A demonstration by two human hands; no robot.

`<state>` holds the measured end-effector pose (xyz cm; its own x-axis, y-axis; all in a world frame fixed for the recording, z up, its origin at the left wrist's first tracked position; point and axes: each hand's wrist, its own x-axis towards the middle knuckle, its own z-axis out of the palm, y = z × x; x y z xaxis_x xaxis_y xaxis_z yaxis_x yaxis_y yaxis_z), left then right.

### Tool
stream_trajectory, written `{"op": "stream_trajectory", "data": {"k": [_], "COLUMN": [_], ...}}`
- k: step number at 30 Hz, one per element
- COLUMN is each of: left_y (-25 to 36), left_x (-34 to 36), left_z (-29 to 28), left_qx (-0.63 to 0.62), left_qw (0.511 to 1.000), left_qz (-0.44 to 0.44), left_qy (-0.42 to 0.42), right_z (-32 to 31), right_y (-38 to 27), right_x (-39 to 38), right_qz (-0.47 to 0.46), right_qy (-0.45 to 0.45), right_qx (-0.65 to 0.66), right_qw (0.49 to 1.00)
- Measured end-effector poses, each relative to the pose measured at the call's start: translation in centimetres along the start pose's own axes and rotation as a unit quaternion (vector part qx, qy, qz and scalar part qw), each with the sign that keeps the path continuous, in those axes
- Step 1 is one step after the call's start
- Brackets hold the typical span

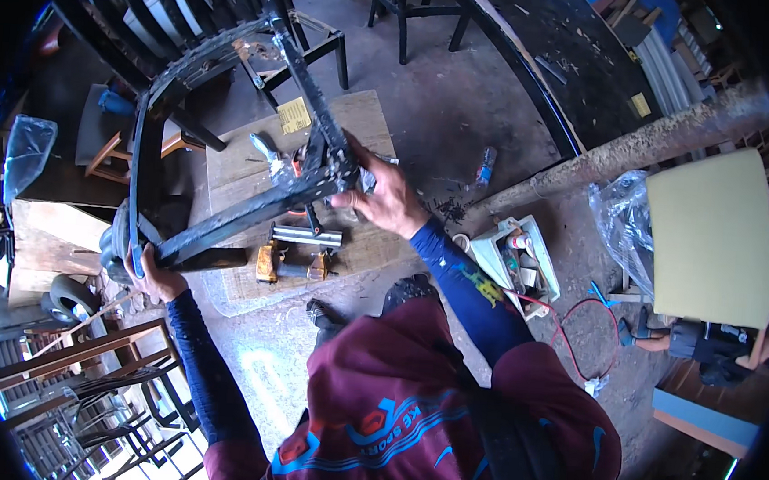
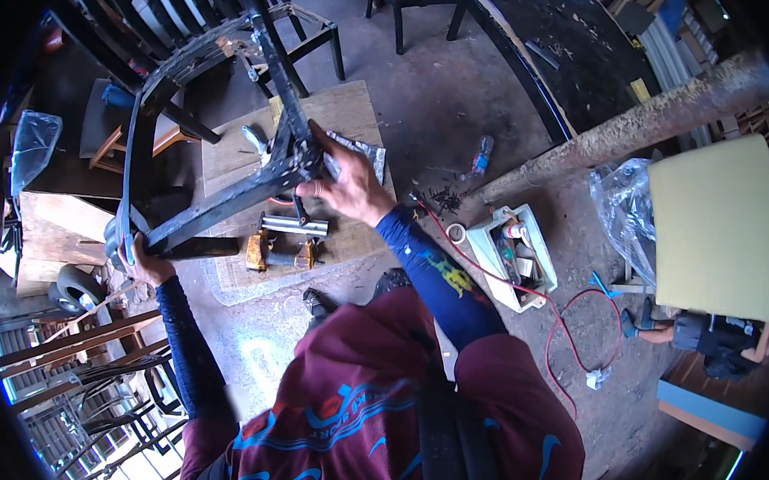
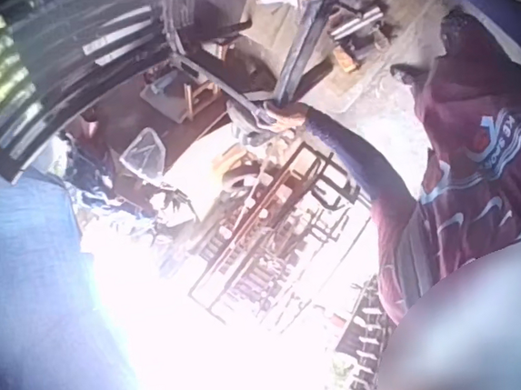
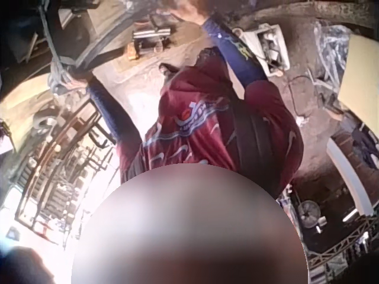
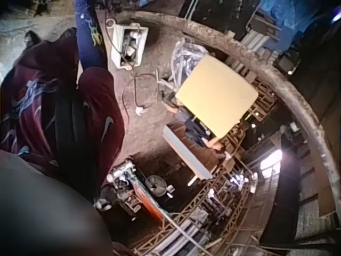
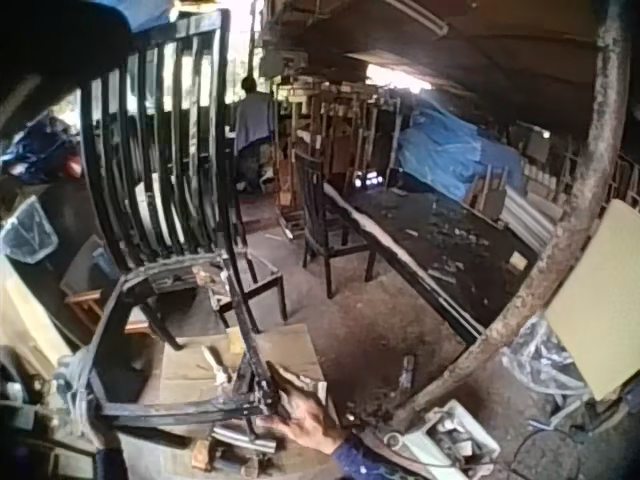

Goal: Repairing a wooden chair frame using pliers, a hammer, and a pneumatic staple gun.

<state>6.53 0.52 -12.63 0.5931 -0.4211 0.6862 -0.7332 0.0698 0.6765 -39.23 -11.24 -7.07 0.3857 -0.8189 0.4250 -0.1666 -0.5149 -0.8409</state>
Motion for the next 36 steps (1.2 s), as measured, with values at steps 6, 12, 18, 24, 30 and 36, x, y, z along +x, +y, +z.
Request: {"op": "stream_trajectory", "data": {"k": [6, 12, 18, 24, 30, 36], "left_y": [2.7, 4.4, 7.3, 7.0, 6.8, 6.5], "left_x": [-0.1, -1.4, -0.7, 0.1, 0.6, 0.3], "left_z": [0.5, 1.0, 0.6, 0.2, 0.6, -0.4], "left_qx": [-0.157, -0.255, -0.450, -0.414, -0.361, -0.344], "left_qw": [0.977, 0.930, 0.859, 0.871, 0.903, 0.913], "left_qz": [-0.137, -0.255, -0.244, -0.265, -0.232, -0.218], "left_qy": [0.032, 0.067, 0.003, 0.008, -0.009, 0.009], "right_z": [1.2, 3.0, 2.4, 3.3, 3.0, 6.2], "right_y": [1.2, -2.7, 3.8, 0.1, -2.2, -5.5], "right_x": [1.3, 3.0, 2.4, 3.5, 4.4, 0.6], "right_qz": [0.086, 0.179, 0.231, 0.257, 0.265, 0.180], "right_qy": [0.133, 0.195, 0.263, 0.317, 0.334, 0.405], "right_qx": [0.338, 0.205, 0.276, 0.362, 0.369, 0.083], "right_qw": [0.928, 0.942, 0.895, 0.838, 0.826, 0.893]}}
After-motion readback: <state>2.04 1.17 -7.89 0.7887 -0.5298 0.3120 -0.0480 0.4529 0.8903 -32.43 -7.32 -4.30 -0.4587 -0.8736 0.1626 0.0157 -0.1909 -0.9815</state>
